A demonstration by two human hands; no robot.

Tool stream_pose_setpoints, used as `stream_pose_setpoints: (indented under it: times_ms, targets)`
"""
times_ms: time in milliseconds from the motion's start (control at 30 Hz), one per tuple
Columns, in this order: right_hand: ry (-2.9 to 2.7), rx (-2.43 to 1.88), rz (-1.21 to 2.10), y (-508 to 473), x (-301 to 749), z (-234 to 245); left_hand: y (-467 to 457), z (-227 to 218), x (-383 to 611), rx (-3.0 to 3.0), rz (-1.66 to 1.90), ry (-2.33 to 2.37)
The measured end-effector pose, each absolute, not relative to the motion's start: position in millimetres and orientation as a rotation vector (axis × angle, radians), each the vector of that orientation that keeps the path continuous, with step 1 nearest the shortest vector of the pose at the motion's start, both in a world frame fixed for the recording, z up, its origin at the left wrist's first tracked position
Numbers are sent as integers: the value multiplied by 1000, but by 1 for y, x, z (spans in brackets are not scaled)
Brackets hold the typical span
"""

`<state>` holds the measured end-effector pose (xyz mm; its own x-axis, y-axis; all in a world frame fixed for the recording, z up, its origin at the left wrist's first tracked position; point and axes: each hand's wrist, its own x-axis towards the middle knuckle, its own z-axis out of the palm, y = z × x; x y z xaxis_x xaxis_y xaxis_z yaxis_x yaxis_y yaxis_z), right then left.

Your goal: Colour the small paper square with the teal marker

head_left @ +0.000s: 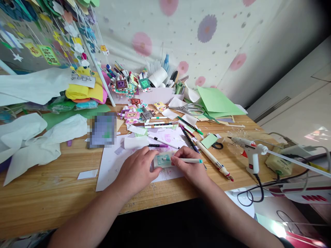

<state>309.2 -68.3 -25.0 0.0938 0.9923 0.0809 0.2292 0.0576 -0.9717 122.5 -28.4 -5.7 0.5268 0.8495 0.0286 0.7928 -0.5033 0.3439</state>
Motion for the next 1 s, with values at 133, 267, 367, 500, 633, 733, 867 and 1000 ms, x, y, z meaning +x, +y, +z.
stream_pose_setpoints:
  times_ms: [133, 267, 367, 500, 633, 733, 867, 1000]
  targets:
    - [-1331, -1375, 965, -68, 309, -25, -29, -5, 123, 2480, 291, 1374]
    - [-1331, -1375, 967, -68, 309, -25, -29, -5, 123, 2476, 286, 1378]
    - [-1316, -1370, 970, -69, 308, -24, -29, -5, 122, 2476, 287, 1373]
    - [-1304, -1359, 991, -70, 305, -22, -28, -7, 121, 2479, 293, 1379]
    - [-1293, -1362, 987, -71, 301, -21, -28, -8, 121, 2491, 296, 1374]
    - [-1290, -1362, 987, -71, 300, -21, -28, -8, 121, 2493, 305, 1371]
    - [-1301, -1365, 976, -70, 299, -21, -28, -7, 122, 2483, 301, 1367]
    - [-1280, -1387, 930, -68, 299, -22, -28, -6, 122, 2480, 289, 1367]
